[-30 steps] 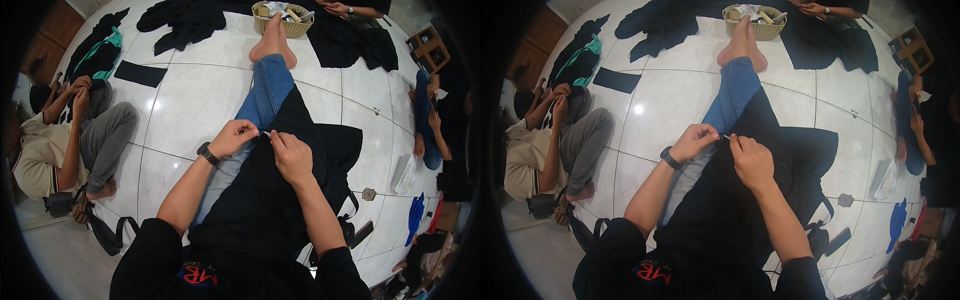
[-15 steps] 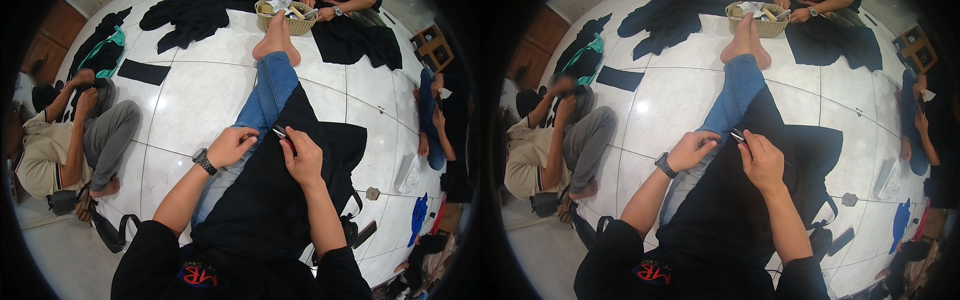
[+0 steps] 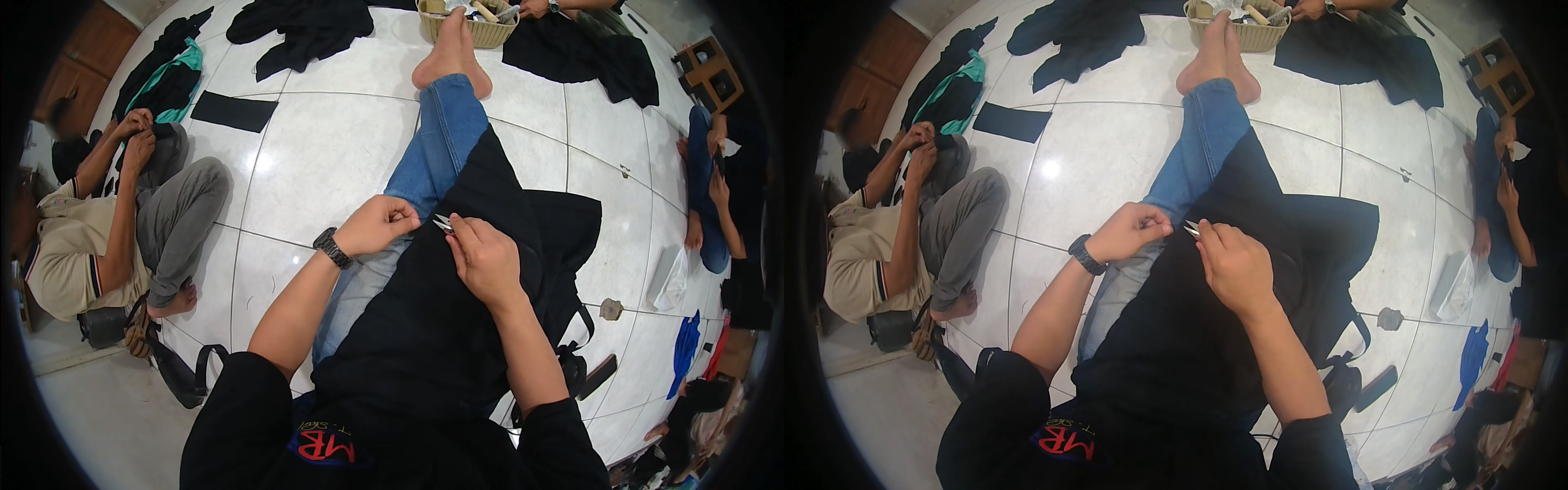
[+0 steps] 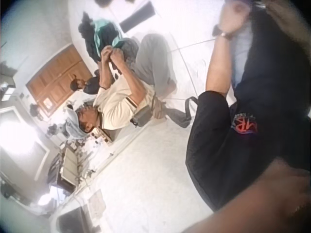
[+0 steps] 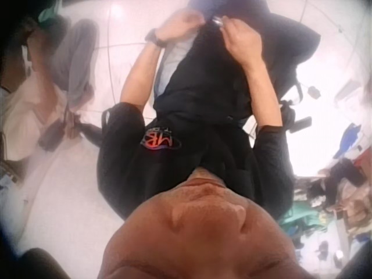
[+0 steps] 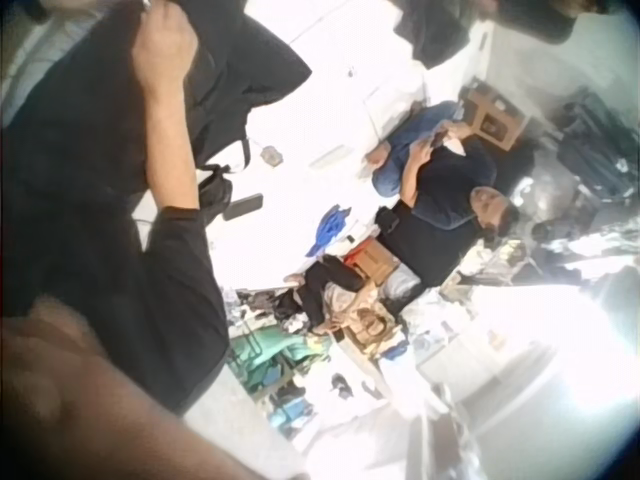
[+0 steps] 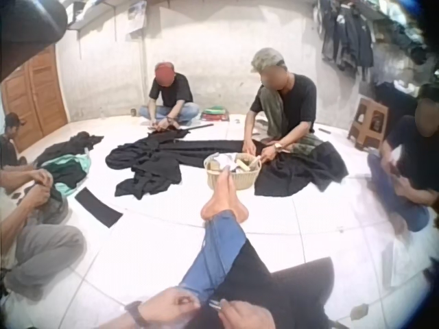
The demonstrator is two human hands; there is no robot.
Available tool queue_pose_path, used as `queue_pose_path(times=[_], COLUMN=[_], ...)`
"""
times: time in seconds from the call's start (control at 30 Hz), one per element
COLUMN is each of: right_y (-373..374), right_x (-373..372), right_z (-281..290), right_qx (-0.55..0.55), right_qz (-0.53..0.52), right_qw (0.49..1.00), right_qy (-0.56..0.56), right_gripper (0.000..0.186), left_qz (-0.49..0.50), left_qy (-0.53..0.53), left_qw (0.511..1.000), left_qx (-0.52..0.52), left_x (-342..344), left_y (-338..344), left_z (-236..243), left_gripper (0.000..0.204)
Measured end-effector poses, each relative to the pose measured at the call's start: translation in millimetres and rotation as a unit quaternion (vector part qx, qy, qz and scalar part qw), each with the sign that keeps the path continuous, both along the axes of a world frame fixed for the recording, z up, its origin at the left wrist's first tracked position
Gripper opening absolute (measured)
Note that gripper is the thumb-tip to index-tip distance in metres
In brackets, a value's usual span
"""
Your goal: The person sits on the floor and uses a small knife to cut horizontal slits into a black t-shirt laid across their lap. They repeatedly lift the shirt to inspect the cuts and continue trimming the fabric.
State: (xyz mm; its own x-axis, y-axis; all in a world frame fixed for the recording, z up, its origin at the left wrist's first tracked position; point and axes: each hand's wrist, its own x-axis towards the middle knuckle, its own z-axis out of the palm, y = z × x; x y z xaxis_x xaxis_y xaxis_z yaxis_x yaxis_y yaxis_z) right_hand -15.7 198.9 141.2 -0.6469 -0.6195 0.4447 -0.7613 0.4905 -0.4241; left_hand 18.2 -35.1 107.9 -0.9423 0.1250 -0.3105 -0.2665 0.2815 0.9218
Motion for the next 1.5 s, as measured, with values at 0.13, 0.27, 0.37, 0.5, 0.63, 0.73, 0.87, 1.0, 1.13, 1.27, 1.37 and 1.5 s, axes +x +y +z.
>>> queue_pose_path(times=[0.13, 0.27, 0.37, 0.5, 0.63, 0.73, 0.87, 1.0, 1.13, 1.27, 1.37, 1.5], right_y=[-5, -9, -10, -11, -12, -10, -10, -3, -1, -7, -9, -5], right_x=[-1, -1, -1, -1, 1, -1, -1, 3, 8, 10, 7, 8], right_z=[-2, -5, -9, -7, -2, -7, -5, 5, 9, 7, 0, 2], right_qx=[0.018, 0.029, 0.043, 0.038, 0.022, 0.042, 0.044, -0.005, -0.015, 0.004, 0.006, -0.023], right_qz=[0.012, 0.023, 0.027, 0.026, 0.024, 0.027, 0.012, 0.041, 0.075, 0.076, 0.093, 0.062], right_qw=[1.000, 0.999, 0.998, 0.998, 0.999, 0.998, 0.999, 0.995, 0.981, 0.985, 0.987, 0.989], right_qy=[0.020, 0.030, 0.039, 0.036, 0.031, 0.034, 0.018, -0.092, -0.177, -0.155, -0.132, -0.129], right_gripper=[0.024, 0.021, 0.020, 0.020, 0.021, 0.021, 0.022, 0.023, 0.024, 0.023, 0.024, 0.025], left_qz=[0.042, 0.057, 0.060, 0.066, 0.076, 0.077, 0.065, 0.101, 0.104, 0.103, 0.133, 0.184], left_qy=[0.000, -0.039, -0.046, -0.041, -0.026, -0.031, -0.036, -0.034, -0.032, -0.026, -0.006, 0.042], left_qw=[0.996, 0.993, 0.991, 0.991, 0.990, 0.991, 0.991, 0.983, 0.981, 0.981, 0.980, 0.975], left_qx=[0.079, 0.093, 0.114, 0.113, 0.114, 0.106, 0.112, 0.147, 0.158, 0.164, 0.151, 0.120], left_x=[2, 3, 4, 5, 6, 4, 6, 17, 27, 27, 30, 51], left_y=[1, 2, 1, 2, 1, 5, 1, -4, -5, -4, -2, -18], left_z=[0, 8, 6, 9, -2, 7, 6, 2, 0, -1, 4, 12], left_gripper=[0.015, 0.015, 0.016, 0.016, 0.017, 0.017, 0.016, 0.014, 0.013, 0.013, 0.013, 0.015])
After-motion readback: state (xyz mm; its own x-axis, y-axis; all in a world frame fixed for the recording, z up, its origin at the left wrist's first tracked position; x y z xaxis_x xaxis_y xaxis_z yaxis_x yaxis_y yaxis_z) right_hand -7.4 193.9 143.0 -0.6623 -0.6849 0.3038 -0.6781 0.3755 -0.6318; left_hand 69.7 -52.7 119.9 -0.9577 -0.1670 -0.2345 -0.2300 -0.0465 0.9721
